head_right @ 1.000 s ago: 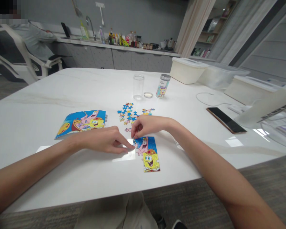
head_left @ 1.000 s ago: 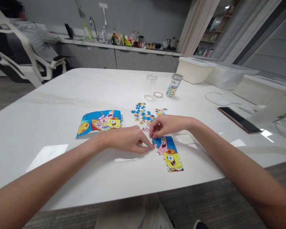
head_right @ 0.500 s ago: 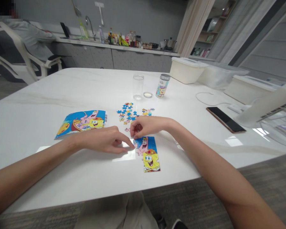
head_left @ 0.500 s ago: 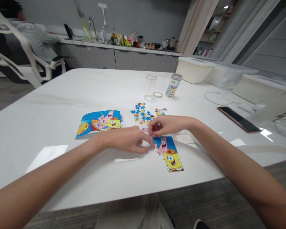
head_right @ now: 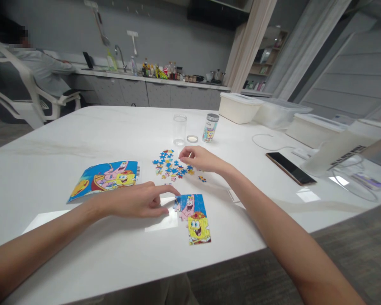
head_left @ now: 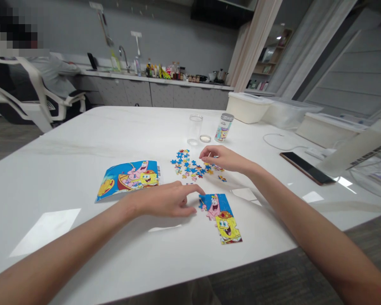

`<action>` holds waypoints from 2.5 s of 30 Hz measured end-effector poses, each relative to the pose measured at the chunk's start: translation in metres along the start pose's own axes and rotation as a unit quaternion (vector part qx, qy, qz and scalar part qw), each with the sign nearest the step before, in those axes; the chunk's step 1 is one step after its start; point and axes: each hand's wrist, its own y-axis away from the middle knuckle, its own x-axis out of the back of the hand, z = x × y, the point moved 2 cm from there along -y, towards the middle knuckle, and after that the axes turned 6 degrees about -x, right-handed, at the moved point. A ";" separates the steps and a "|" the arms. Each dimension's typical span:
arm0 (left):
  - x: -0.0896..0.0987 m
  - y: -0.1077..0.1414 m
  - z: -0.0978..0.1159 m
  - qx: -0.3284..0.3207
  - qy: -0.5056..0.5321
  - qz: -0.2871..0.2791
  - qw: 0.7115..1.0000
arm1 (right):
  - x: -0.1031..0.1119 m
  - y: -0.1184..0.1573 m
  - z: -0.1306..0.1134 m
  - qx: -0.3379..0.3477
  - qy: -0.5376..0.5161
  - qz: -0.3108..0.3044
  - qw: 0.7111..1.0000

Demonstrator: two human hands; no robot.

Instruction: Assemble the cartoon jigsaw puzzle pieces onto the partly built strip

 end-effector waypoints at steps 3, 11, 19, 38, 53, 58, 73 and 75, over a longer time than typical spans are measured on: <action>0.000 -0.002 -0.002 0.016 -0.059 0.027 0.998 | 0.006 -0.004 0.013 0.024 0.162 0.134 0.977; 0.017 0.009 -0.026 0.003 -0.409 -0.045 0.911 | 0.009 -0.008 0.031 0.020 0.257 0.074 0.963; 0.022 0.015 -0.028 -0.023 -0.453 -0.068 0.889 | 0.007 -0.008 0.030 0.022 0.257 0.051 0.965; 0.022 0.014 -0.021 -0.023 -0.413 -0.067 0.908 | 0.005 -0.007 0.031 0.015 0.259 0.020 0.966; 0.015 0.010 -0.016 -0.054 -0.389 -0.051 0.918 | 0.005 -0.007 0.030 0.040 0.228 0.009 0.973; 0.010 0.009 -0.020 -0.044 -0.397 -0.048 0.916 | 0.005 -0.007 0.032 0.046 0.222 -0.006 0.974; 0.011 0.002 -0.022 0.105 -0.115 -0.017 0.988 | 0.007 -0.009 0.036 0.072 0.219 -0.010 0.973; 0.011 0.003 -0.022 0.103 -0.124 -0.011 0.987 | 0.007 -0.009 0.035 0.069 0.222 -0.013 0.973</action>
